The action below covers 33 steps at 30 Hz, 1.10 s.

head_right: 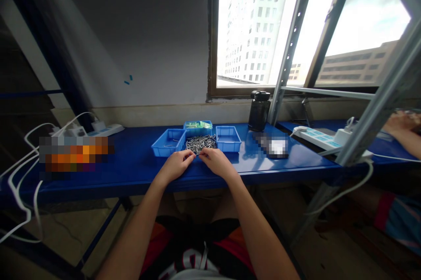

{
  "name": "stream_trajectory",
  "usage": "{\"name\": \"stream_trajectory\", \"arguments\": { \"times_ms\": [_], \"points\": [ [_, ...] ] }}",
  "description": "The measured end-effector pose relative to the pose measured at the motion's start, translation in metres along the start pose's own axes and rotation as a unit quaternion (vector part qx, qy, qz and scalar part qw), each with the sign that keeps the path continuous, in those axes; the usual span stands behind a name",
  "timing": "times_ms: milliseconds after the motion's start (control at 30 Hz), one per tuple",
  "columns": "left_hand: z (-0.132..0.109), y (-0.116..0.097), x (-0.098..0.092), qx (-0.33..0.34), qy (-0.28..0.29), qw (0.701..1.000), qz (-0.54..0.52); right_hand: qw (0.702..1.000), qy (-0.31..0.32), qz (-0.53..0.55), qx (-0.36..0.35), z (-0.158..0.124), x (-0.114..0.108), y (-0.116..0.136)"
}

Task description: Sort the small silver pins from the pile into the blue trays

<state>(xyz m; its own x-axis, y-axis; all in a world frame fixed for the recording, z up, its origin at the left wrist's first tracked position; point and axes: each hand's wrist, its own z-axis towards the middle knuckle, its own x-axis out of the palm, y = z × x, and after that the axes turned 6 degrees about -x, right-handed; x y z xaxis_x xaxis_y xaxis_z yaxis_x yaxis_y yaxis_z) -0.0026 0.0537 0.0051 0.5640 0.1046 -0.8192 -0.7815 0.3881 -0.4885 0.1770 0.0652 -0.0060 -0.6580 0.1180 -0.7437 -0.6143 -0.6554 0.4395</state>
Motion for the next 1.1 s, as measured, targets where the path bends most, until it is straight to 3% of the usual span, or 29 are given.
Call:
{"name": "stream_trajectory", "arguments": {
  "times_ms": [167, 633, 1100],
  "points": [
    [-0.0010, -0.0004, -0.0002, 0.006, 0.008, 1.000, 0.003, 1.000, -0.006, 0.012, 0.021, 0.0002, 0.0004, 0.0015],
    [-0.0007, 0.0005, 0.0004, 0.035, -0.004, 0.997, -0.061, 0.999, 0.022, -0.021, -0.033, -0.0002, -0.0021, 0.0059],
    [-0.0028, -0.0054, -0.0033, 0.031, 0.015, 0.994, -0.101, 0.999, 0.026, -0.026, -0.024, -0.0006, -0.0014, 0.0044]
  ]
}}
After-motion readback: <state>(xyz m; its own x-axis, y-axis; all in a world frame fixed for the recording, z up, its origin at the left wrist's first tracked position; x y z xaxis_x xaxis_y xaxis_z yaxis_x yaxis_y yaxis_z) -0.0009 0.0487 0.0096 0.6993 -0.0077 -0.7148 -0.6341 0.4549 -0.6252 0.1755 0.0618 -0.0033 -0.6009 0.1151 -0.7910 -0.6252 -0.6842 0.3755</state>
